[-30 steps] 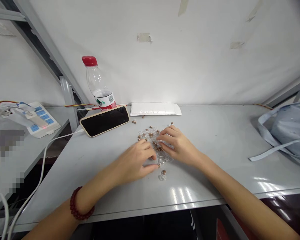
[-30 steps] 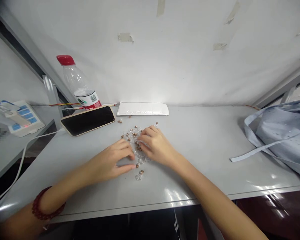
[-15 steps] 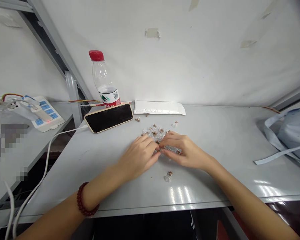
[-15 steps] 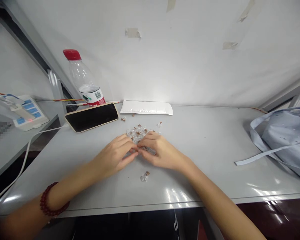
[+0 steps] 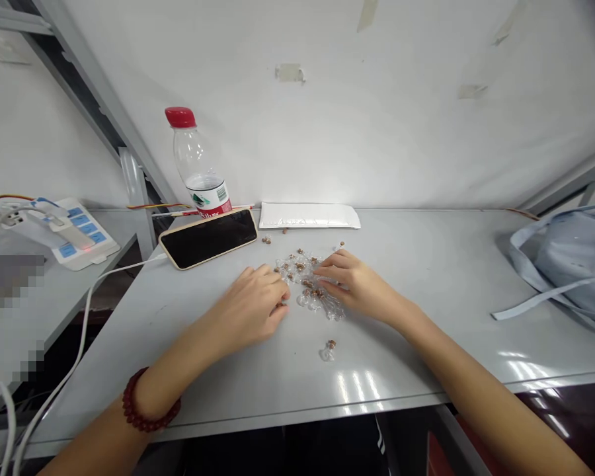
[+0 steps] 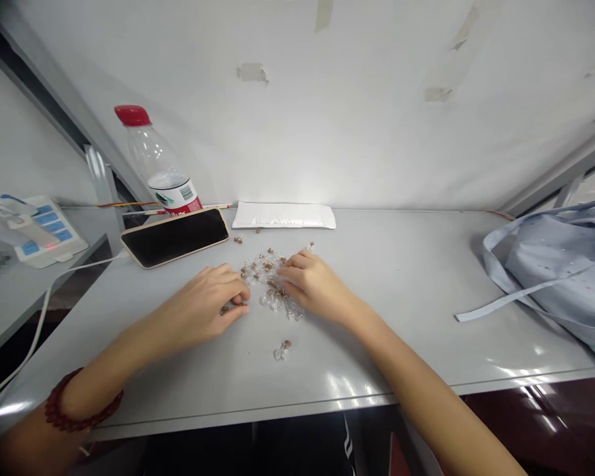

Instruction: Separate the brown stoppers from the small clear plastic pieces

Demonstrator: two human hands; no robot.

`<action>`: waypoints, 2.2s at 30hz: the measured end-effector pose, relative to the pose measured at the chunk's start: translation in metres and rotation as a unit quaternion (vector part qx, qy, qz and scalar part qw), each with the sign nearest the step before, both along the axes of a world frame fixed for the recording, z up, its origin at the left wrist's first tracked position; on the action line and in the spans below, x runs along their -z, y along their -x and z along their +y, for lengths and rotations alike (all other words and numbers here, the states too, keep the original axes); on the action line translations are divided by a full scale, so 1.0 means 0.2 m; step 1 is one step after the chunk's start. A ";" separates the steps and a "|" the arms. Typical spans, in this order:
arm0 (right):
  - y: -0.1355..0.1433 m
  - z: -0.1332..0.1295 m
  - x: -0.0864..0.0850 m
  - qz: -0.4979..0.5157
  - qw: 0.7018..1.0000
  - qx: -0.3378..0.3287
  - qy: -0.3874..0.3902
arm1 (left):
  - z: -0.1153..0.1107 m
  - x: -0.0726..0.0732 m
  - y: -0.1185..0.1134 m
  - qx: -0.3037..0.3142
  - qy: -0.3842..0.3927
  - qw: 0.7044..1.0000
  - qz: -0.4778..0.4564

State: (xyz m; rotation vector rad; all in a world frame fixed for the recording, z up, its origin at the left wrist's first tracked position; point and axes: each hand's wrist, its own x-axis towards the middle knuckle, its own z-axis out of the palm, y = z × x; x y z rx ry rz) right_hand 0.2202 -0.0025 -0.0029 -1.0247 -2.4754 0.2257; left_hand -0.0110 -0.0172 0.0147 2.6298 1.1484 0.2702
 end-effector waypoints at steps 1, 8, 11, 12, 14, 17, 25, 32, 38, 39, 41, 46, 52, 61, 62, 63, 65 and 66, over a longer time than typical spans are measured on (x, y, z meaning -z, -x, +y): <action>0.00 0.00 0.00 -0.003 1.000 0.003 -0.002 | -0.01 0.00 -0.01 0.005 -0.012 1.000 -0.017; 0.01 -0.02 0.00 0.017 1.000 0.011 -0.009 | -0.14 0.06 -0.10 0.187 0.020 0.981 -0.043; 0.01 -0.01 0.00 0.025 0.999 0.014 -0.014 | -0.17 0.06 -0.12 0.199 0.008 0.980 -0.012; 0.01 -0.01 0.00 0.028 0.999 0.013 -0.014 | -0.18 0.06 -0.12 0.199 0.003 0.980 -0.007; 0.02 -0.01 0.00 0.035 0.999 0.009 -0.013 | -0.19 0.05 -0.14 0.195 -0.011 0.981 -0.001; 0.02 -0.02 0.00 0.052 0.999 -0.003 0.003 | -0.19 0.06 -0.15 0.185 -0.032 0.982 -0.002; 0.05 -0.08 -0.10 0.146 0.966 -0.029 0.212 | -0.06 0.08 -0.08 0.024 -0.025 0.982 -0.186; 0.09 -0.10 -0.08 0.213 0.937 -0.003 0.278 | -0.05 0.05 -0.07 0.013 0.024 0.978 -0.206; 0.04 -0.06 -0.08 0.159 0.964 0.042 0.209 | -0.11 0.04 -0.09 0.047 0.093 0.985 -0.137; 0.02 -0.05 -0.08 0.130 0.974 0.047 0.179 | -0.11 0.04 -0.10 0.080 0.101 0.985 -0.111; 0.01 -0.04 -0.08 0.078 0.987 0.050 0.132 | -0.12 0.04 -0.10 0.132 0.100 0.984 -0.063; -0.01 -0.03 -0.08 0.008 0.993 0.038 0.108 | -0.09 0.05 -0.07 0.137 0.020 0.990 0.012; -0.03 -0.04 -0.08 -0.027 0.993 0.038 0.112 | -0.05 0.05 -0.06 0.076 -0.049 0.996 -0.004; 0.02 -0.06 -0.05 0.002 0.995 0.005 0.104 | -0.05 0.14 -0.13 -0.008 -0.046 0.998 -0.047; 0.02 -0.06 -0.05 0.003 0.995 0.001 0.104 | -0.05 0.16 -0.14 -0.009 -0.046 0.997 -0.054; 0.03 -0.07 -0.04 0.004 0.995 -0.001 0.103 | -0.04 0.17 -0.14 -0.011 -0.046 0.997 -0.062; 0.04 -0.07 -0.04 0.009 0.995 -0.003 0.100 | -0.04 0.17 -0.15 -0.015 -0.049 0.995 -0.084; 0.04 -0.07 -0.04 0.014 0.995 -0.002 0.099 | -0.04 0.17 -0.15 -0.019 -0.050 0.993 -0.104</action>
